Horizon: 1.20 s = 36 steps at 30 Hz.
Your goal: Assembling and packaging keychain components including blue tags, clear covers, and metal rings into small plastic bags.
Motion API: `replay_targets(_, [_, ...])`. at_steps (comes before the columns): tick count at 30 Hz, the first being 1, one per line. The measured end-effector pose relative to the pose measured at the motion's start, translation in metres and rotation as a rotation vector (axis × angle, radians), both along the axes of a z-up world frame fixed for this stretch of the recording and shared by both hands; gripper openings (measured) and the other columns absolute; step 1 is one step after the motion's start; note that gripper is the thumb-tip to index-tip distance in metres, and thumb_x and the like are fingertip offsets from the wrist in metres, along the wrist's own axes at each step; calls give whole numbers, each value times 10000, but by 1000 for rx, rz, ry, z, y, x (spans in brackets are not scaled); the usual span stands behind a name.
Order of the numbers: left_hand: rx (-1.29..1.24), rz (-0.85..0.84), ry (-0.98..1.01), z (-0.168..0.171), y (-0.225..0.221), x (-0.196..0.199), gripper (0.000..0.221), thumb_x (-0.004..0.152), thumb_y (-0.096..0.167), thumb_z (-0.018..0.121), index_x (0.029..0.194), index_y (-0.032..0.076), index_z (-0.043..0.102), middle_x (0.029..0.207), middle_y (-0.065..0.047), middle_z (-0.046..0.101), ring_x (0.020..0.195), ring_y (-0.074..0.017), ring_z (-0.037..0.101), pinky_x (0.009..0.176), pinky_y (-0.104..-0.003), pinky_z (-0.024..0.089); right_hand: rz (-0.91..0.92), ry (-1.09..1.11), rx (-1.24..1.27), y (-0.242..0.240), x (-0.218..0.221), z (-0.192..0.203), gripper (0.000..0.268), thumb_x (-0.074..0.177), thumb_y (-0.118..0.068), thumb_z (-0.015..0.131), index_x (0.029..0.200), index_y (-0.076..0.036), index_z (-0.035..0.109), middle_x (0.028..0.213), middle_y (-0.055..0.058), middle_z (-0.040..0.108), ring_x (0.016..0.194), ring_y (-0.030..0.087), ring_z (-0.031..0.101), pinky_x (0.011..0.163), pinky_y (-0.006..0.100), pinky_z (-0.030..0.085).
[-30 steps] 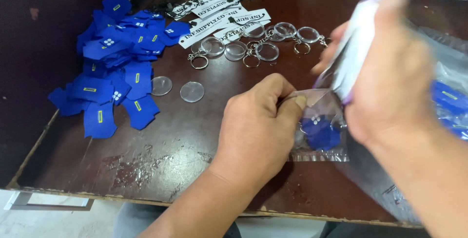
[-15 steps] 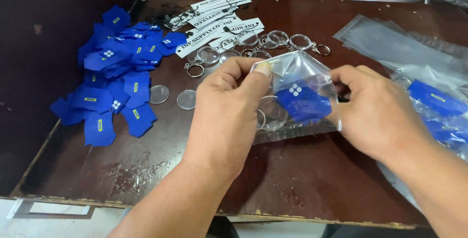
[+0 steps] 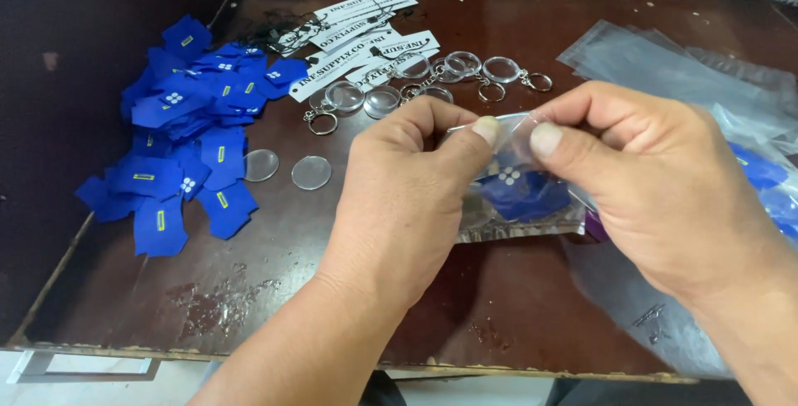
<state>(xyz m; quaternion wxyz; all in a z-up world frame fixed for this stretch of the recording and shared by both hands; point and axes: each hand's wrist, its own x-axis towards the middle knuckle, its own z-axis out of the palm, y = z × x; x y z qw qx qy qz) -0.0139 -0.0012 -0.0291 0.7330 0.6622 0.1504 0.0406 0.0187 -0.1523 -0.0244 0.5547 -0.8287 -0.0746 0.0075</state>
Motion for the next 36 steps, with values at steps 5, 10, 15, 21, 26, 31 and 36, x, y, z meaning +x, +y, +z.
replay_targets(5, [52, -63, 42, 5, -6, -5, 181, 935, 153, 705, 779, 73, 659, 647, -29, 577, 585, -125, 458, 534, -305, 405, 21, 2, -36, -13, -4, -8, 114, 952, -48, 697, 1008, -25, 793, 769, 80, 750, 674, 144, 623, 630, 265, 509])
replay_targets(10, [136, -100, 44, -7, -17, -17, 308, 964, 238, 712, 700, 118, 607, 609, 16, 523, 602, -102, 425, 556, -312, 402, 1, 55, -32, -34, -14, -31, 65, 938, -33, 731, 915, 8, 775, 725, 102, 729, 657, 167, 611, 621, 298, 525])
replay_targets(15, [203, -79, -7, -17, -17, -13, 168, 866, 341, 685, 916, 184, 717, 767, 60, 683, 723, -56, 596, 658, -252, 536, -72, -23, 142, -35, -15, -39, 75, 939, 32, 674, 1004, 36, 710, 785, 124, 686, 665, 189, 597, 615, 294, 518])
replay_targets(21, [538, 80, -244, -51, 14, 6, 230, 877, 379, 639, 1010, 200, 696, 831, 77, 703, 752, -90, 648, 711, -290, 533, 883, -311, -81, -157, 101, -40, 660, 586, -491, 891, 1129, -241, 612, 1460, 193, 622, 1360, 332, 719, 1192, 454, 585])
replay_targets(26, [457, 77, -73, -44, 12, 8, 221, 864, 380, 637, 990, 216, 715, 822, 94, 713, 774, -72, 657, 752, -269, 547, 165, 20, -48, -257, 173, -295, 185, 903, -251, 675, 907, -66, 669, 736, 27, 620, 640, 126, 552, 562, 318, 438])
replay_targets(31, [524, 23, 7, -40, 11, 9, 191, 868, 394, 630, 955, 243, 707, 809, 126, 705, 754, -77, 647, 740, -282, 530, -24, -102, -181, -156, 81, -200, 266, 821, -261, 736, 752, -145, 507, 688, -28, 481, 694, 118, 411, 606, 343, 325])
replay_targets(36, [522, 2, 49, -38, 12, 9, 194, 863, 386, 629, 972, 247, 711, 832, 129, 698, 769, -79, 650, 756, -283, 528, -260, -132, -334, -94, 84, -30, 303, 1158, -94, 466, 1456, -70, 516, 1285, 200, 615, 965, 346, 678, 701, 492, 555])
